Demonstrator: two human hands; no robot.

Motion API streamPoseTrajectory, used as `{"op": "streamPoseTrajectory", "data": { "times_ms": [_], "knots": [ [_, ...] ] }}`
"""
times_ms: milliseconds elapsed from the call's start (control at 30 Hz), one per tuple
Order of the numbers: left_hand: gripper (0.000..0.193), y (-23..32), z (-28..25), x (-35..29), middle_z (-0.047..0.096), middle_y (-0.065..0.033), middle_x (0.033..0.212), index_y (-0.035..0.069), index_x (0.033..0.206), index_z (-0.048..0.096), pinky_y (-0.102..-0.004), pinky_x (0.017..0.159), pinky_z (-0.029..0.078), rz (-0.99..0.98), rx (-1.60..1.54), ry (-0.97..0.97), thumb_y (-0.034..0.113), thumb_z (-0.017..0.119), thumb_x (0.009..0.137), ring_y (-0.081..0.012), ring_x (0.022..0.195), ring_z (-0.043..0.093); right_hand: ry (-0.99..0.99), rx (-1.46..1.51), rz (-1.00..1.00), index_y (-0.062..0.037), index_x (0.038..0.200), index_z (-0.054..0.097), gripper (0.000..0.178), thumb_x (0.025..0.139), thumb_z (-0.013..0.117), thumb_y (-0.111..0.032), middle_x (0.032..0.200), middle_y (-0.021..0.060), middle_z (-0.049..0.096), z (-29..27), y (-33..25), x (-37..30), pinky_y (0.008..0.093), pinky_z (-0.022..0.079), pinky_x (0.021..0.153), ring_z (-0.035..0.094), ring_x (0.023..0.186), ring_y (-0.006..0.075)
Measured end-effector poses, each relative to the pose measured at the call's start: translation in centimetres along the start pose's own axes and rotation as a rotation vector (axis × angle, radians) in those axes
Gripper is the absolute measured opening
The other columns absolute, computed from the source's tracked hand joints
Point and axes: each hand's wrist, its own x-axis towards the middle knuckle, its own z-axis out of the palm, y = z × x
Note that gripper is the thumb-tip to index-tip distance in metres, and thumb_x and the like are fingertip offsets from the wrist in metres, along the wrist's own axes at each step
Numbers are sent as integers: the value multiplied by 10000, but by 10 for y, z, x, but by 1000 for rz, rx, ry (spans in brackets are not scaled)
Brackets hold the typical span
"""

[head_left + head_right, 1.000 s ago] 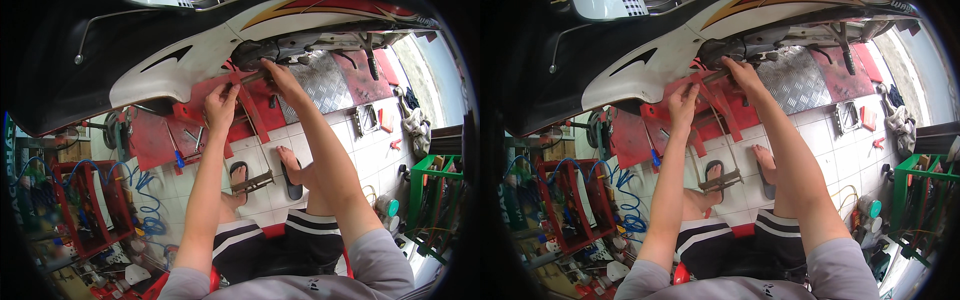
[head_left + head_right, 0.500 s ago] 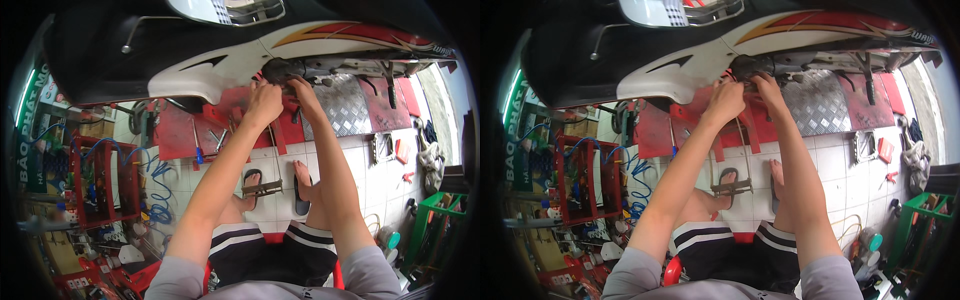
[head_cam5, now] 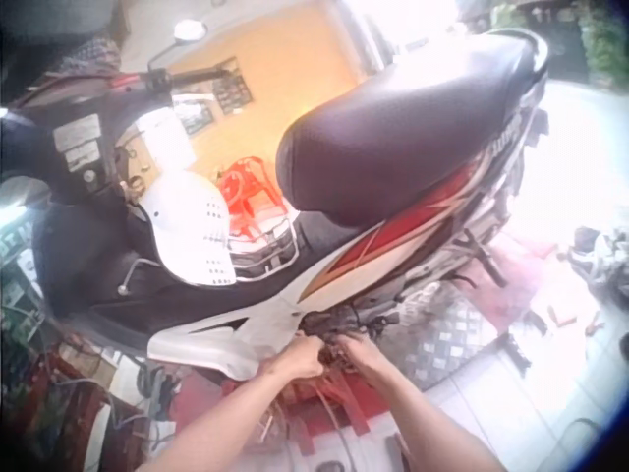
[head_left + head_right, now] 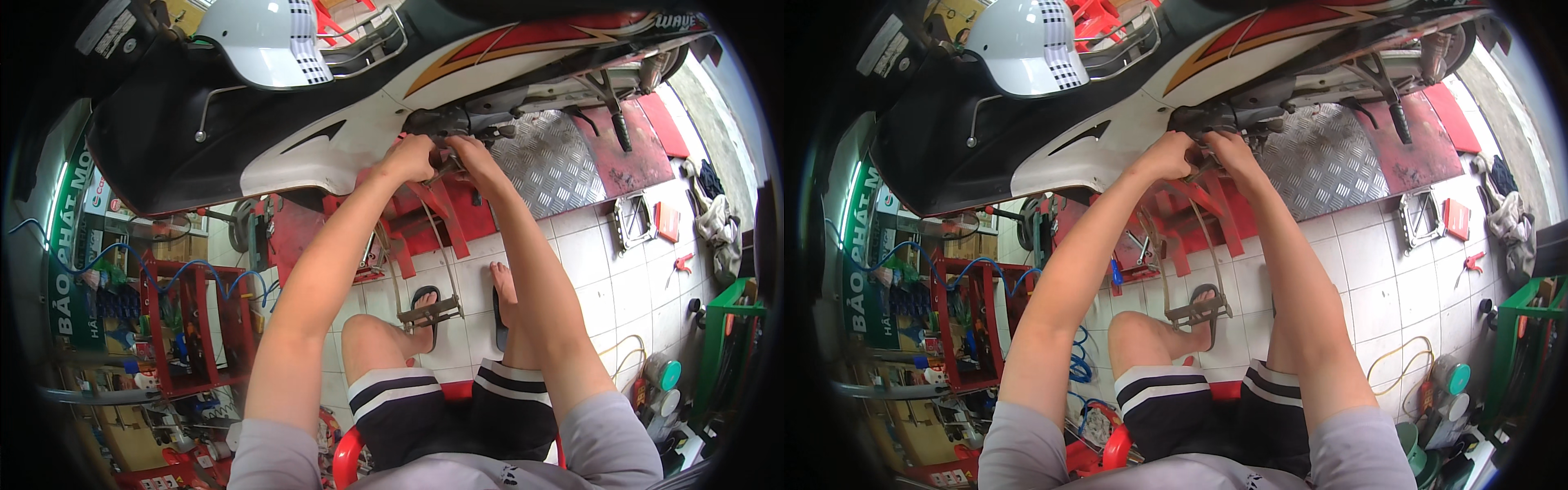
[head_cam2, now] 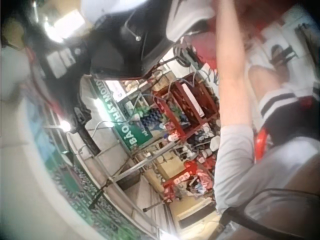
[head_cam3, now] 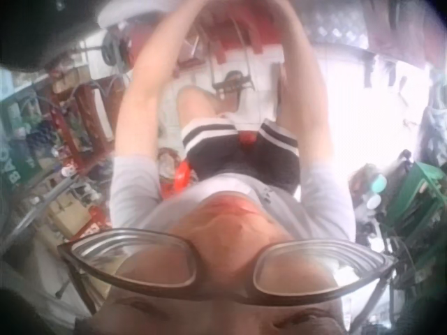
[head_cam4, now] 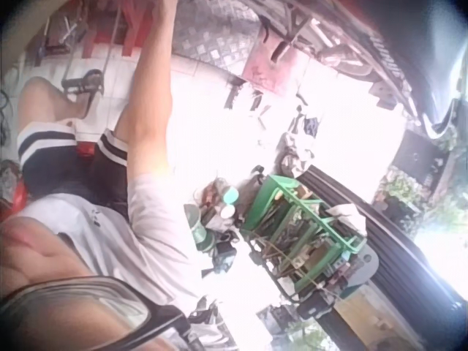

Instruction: The person sits on a low stool and works on the underside of a motorcycle, using a wrench to tighten bolts on a metal bracket. They then remove the bracket, clean it with a cloth, and reattach it to the motorcycle frame.

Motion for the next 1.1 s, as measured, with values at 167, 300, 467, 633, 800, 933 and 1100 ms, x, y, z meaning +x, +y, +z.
{"op": "streamPoseTrajectory", "data": {
  "times_ms": [167, 300, 467, 633, 800, 933, 1100],
  "knots": [
    [322, -1, 5, 0, 705, -217, 912, 16, 963, 695, -448, 823, 539, 85, 48, 66, 70, 660, 647, -396, 939, 677, 27, -108, -49, 66, 1078, 683, 413, 869, 583, -276, 966, 165, 715, -2, 13, 13, 369, 591, 678, 698, 880, 226],
    [363, 7, -8, -6, 703, -210, 909, 12, 1002, 664, -441, 781, 528, 192, -92, -7, 146, 714, 668, -384, 903, 681, 64, -209, -228, 64, 1096, 682, 412, 866, 622, -273, 953, 151, 723, -12, 3, 9, 328, 528, 774, 681, 859, 207],
    [478, 35, -8, -48, 691, -189, 846, -28, 904, 640, -420, 750, 529, 315, -170, 441, 329, 834, 653, -357, 828, 682, -317, -122, -412, -17, 964, 672, 226, 961, 631, -239, 850, 15, 651, -30, -30, -11, 230, 468, 671, 578, 772, 75],
    [459, 34, 23, -136, 707, -109, 888, -24, 1006, 658, -350, 756, 540, 190, -595, 573, 237, 854, 684, -219, 821, 689, -708, 39, -157, -6, 1117, 642, 279, 982, 608, -248, 944, 46, 674, -16, -34, -35, 276, 556, 722, 666, 841, 144],
    [434, -30, 73, -241, 675, -25, 1025, 33, 1169, 612, -283, 814, 531, -153, -1480, 389, 78, 799, 779, -116, 955, 657, -704, -231, -5, 5, 1237, 585, 386, 975, 603, -278, 1023, 101, 668, -8, -31, -39, 315, 572, 724, 703, 869, 213],
    [416, -116, 130, -284, 667, -32, 1021, 43, 1220, 578, -287, 804, 539, -392, -1651, 493, 40, 741, 838, -126, 940, 662, -500, -266, -5, -4, 1254, 581, 389, 987, 567, -287, 1021, 83, 659, -11, -24, -26, 316, 545, 769, 686, 900, 197],
    [406, -225, 202, -263, 642, -100, 1087, 5, 1221, 590, -325, 821, 538, -730, -1178, 461, 105, 714, 847, -200, 951, 671, -187, -195, 58, -12, 1226, 605, 340, 1022, 506, -265, 1008, 67, 667, -18, -13, 0, 314, 516, 831, 662, 935, 174]
  ]
}}
